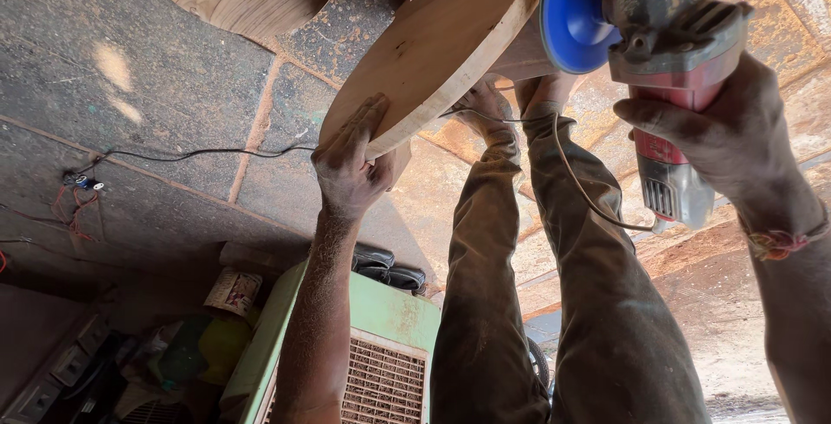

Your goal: The person uses an angle grinder with a sanding disc to smooth the surface of a circular wooden piece. They hold the wood steady with one hand while operating the tool with the other, moving it across the surface to remove roughness.

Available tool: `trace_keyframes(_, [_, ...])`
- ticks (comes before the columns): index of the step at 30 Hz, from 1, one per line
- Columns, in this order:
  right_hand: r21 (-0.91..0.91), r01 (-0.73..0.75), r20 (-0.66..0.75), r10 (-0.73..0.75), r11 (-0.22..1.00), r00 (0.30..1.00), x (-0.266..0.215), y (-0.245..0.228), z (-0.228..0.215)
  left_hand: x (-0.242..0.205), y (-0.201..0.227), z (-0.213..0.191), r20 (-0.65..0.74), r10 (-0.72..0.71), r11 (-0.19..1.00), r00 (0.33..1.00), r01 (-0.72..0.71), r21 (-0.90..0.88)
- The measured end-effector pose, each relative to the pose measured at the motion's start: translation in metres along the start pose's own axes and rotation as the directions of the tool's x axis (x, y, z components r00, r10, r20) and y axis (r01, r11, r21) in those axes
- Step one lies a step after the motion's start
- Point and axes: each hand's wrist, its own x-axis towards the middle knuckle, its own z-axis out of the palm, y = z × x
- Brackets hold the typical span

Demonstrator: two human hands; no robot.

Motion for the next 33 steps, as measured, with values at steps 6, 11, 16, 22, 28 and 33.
trace_keyframes(6, [-0.127,0.379,-0.074,-0.390,0.917,0.918,-0.012,-0.056,0.022,-0.009,-0.003,-0.008,-0.017,-0.010,1.000,1.000,0.010,-0.021])
trace_keyframes(11, [-0.058,0.170,0.030,-0.168,0.984,0.985,-0.023,-0.101,0.044,-0.012,-0.004,-0.014,-0.009,-0.029,1.000,1.000,0.029,-0.003])
trace_keyframes(16, [-0.025,0.181,0.038,-0.180,0.983,0.983,-0.008,-0.085,0.043,-0.020,-0.012,-0.017,-0.011,-0.027,0.999,1.000,0.027,-0.019])
trace_keyframes(22, [0.027,0.096,-0.003,-0.096,0.995,0.995,0.018,-0.034,0.022,-0.026,-0.019,-0.018,-0.013,-0.038,0.999,0.999,0.038,-0.033])
trace_keyframes(28, [0.220,-0.183,0.064,0.173,0.958,0.983,0.015,-0.006,0.009,-0.014,-0.009,-0.042,0.053,-0.137,0.986,0.989,0.131,0.102])
trace_keyframes(33, [-0.031,0.160,-0.017,-0.160,0.987,0.987,-0.001,-0.026,0.010,0.001,0.006,-0.032,-0.003,-0.042,0.951,0.999,0.041,0.306])
